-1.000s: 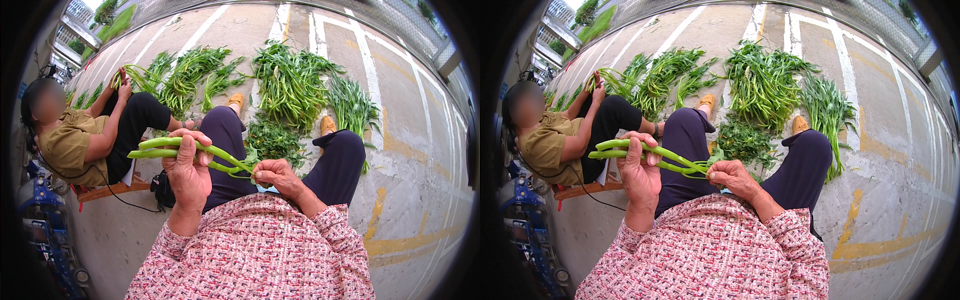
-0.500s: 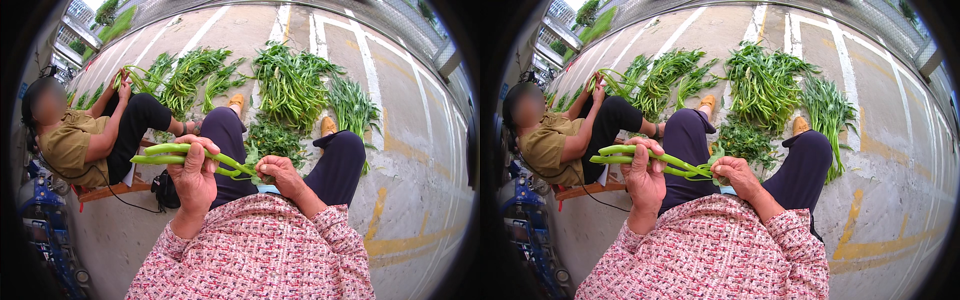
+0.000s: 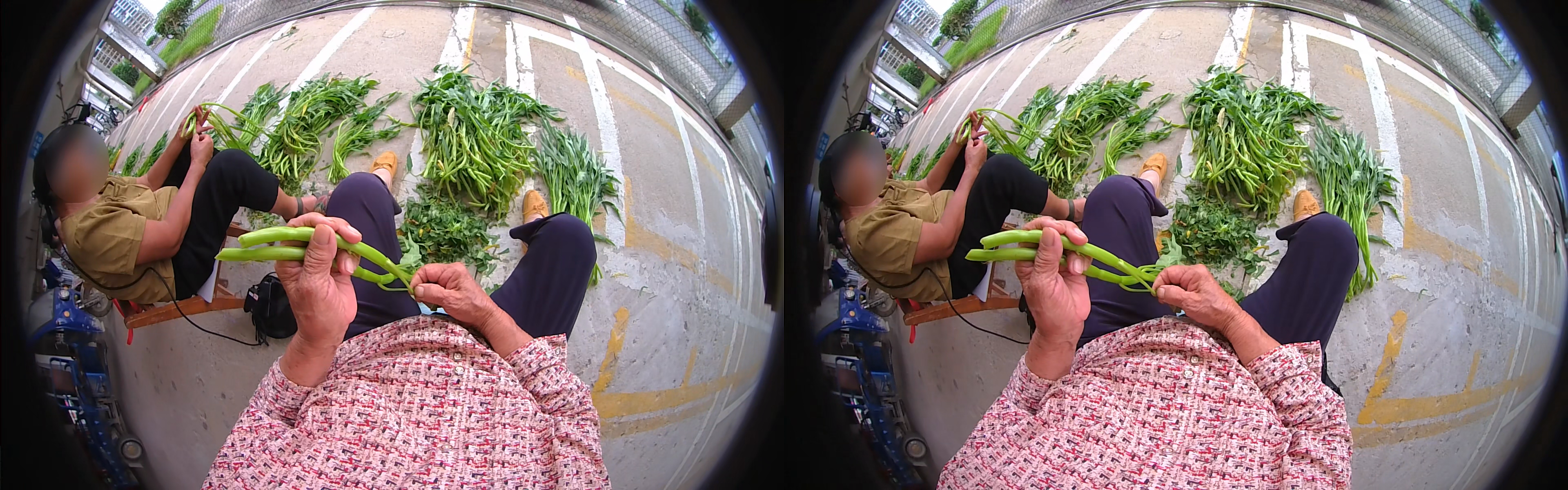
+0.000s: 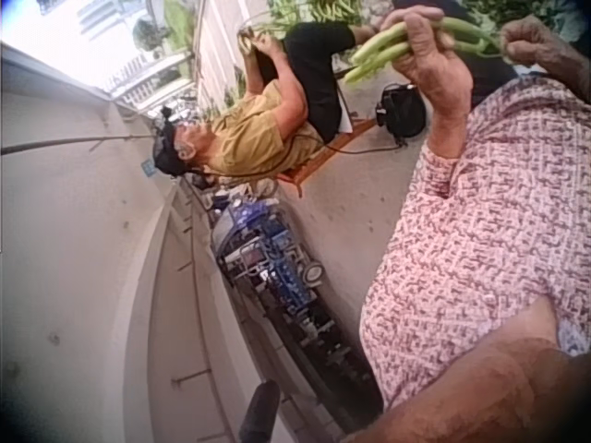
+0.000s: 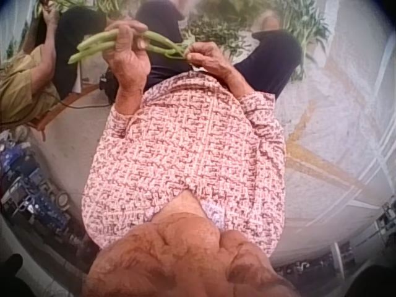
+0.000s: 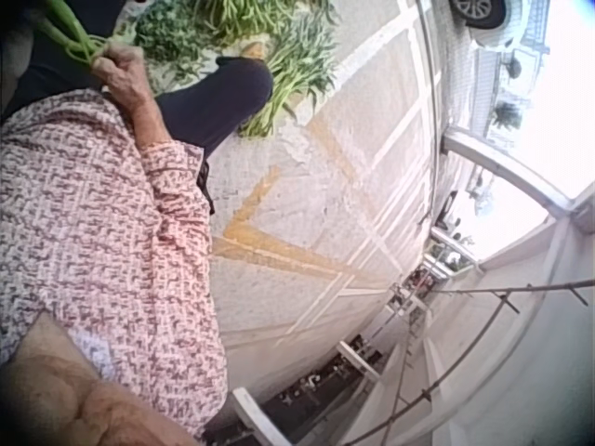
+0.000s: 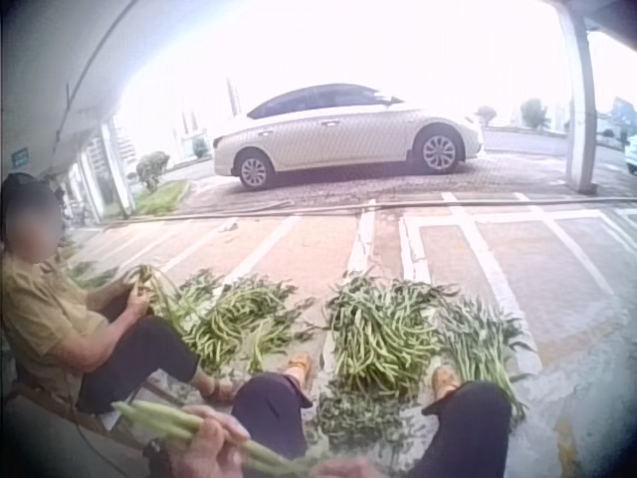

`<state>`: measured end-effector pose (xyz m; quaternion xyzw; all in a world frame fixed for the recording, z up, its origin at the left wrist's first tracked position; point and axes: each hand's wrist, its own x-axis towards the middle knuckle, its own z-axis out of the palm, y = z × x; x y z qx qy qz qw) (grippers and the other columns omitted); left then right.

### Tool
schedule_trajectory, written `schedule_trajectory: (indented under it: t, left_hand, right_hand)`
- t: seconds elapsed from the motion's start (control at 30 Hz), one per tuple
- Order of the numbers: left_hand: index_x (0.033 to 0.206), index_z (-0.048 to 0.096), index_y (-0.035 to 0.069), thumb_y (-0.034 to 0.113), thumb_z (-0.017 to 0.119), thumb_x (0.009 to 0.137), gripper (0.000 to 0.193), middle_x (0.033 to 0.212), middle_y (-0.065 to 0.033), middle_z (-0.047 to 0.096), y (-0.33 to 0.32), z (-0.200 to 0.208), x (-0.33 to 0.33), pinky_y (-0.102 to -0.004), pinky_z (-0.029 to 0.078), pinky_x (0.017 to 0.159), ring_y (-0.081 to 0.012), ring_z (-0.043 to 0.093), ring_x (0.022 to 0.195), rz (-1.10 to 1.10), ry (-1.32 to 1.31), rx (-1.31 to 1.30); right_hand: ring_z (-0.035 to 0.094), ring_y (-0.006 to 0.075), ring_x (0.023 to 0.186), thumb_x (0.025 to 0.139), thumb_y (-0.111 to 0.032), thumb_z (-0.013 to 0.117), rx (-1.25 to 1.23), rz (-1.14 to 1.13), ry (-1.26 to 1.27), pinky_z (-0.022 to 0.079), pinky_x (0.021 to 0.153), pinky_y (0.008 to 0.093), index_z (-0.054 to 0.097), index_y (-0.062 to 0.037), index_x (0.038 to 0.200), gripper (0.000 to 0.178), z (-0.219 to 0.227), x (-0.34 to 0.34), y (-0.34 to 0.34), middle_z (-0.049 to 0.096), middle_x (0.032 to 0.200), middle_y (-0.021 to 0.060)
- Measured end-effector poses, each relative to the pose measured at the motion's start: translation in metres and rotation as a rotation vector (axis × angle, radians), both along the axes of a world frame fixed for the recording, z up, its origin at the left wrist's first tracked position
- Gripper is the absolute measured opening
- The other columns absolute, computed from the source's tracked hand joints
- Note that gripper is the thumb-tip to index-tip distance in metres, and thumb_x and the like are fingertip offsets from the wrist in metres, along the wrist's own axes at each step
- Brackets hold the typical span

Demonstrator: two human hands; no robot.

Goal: The person plucks leaves from long green stems by hand while sitting in an outdoor area, handling bundles of vegetables laid out on the ground.

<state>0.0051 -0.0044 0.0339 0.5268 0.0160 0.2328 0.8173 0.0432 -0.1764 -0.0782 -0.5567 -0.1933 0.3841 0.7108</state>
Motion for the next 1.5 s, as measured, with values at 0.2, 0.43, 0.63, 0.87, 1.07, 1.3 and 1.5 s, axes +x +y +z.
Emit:
schedule_trajectory:
  t: [0.2,0.43,0.63,0.87,1.07,1.3,1.5]
  left_hand:
    - [0.093,0.053,0.006,0.018,0.052,0.091,0.012,0.081,-0.0072,0.058,0.0,0.001,-0.001,-0.0184,0.039,0.053,-0.0075,0.045,0.057,-0.004,0.009,0.016]
    - [0.094,0.053,0.007,0.018,0.053,0.091,0.012,0.081,-0.0066,0.057,0.004,0.0,-0.001,-0.0182,0.039,0.052,-0.0078,0.044,0.058,0.029,0.021,0.004]
    - [0.094,0.052,0.006,0.017,0.053,0.091,0.011,0.081,-0.0073,0.057,0.002,0.001,-0.004,-0.018,0.038,0.052,-0.0077,0.044,0.057,0.049,0.028,-0.005]
    - [0.094,0.051,0.006,0.015,0.053,0.091,0.01,0.083,-0.0087,0.058,0.005,0.011,-0.01,-0.0173,0.037,0.051,-0.0069,0.045,0.06,0.048,-0.025,0.043]
    - [0.095,0.051,0.006,0.016,0.052,0.091,0.011,0.083,-0.0084,0.058,0.009,0.007,-0.01,-0.0179,0.037,0.051,-0.0073,0.045,0.06,0.037,0.013,-0.028]
    - [0.095,0.051,0.005,0.016,0.051,0.092,0.011,0.083,-0.0086,0.058,0.008,0.003,-0.007,-0.0186,0.037,0.053,-0.0076,0.045,0.059,0.002,0.04,-0.062]
    - [0.094,0.05,0.004,0.015,0.051,0.092,0.012,0.082,-0.0093,0.058,0.01,0.0,-0.004,-0.019,0.038,0.053,-0.0075,0.045,0.057,0.024,0.046,-0.065]
  right_hand:
    - [0.043,0.004,0.058,0.086,-0.017,0.057,0.075,-0.035,0.074,0.034,0.053,0.019,0.059,-0.0037,0.079,0.016,-0.006,-0.003,0.002,0.051,0.066,-0.0042]
    - [0.043,0.0033,0.06,0.085,-0.016,0.059,0.044,0.024,0.051,0.035,0.054,0.0188,0.06,-0.0033,0.08,0.014,0.005,-0.003,0.002,0.052,0.068,-0.0043]
    - [0.043,0.0028,0.06,0.084,-0.012,0.057,-0.006,0.004,-0.008,0.035,0.055,0.0191,0.059,-0.0027,0.078,0.011,-0.003,-0.004,0.004,0.051,0.066,-0.0048]
    - [0.046,0.0068,0.06,0.084,-0.012,0.054,0.083,-0.041,0.195,0.037,0.056,0.0204,0.057,-0.0017,0.081,0.011,-0.009,-0.003,0.003,0.053,0.068,-0.0002]
    - [0.051,0.0077,0.062,0.083,-0.007,0.052,0.129,-0.062,0.252,0.042,0.058,0.0202,0.056,-0.0017,0.085,0.007,-0.003,-0.005,0.005,0.06,0.075,0.0039]
    - [0.054,0.0068,0.061,0.083,-0.006,0.051,0.152,-0.062,0.306,0.045,0.058,0.0201,0.059,-0.0007,0.09,0.012,-0.003,-0.003,0.005,0.064,0.079,0.006]
    - [0.054,0.0079,0.062,0.084,-0.012,0.052,0.143,-0.054,0.353,0.044,0.058,0.0205,0.06,0.0008,0.091,0.017,0.0,-0.003,0.004,0.063,0.076,0.0061]
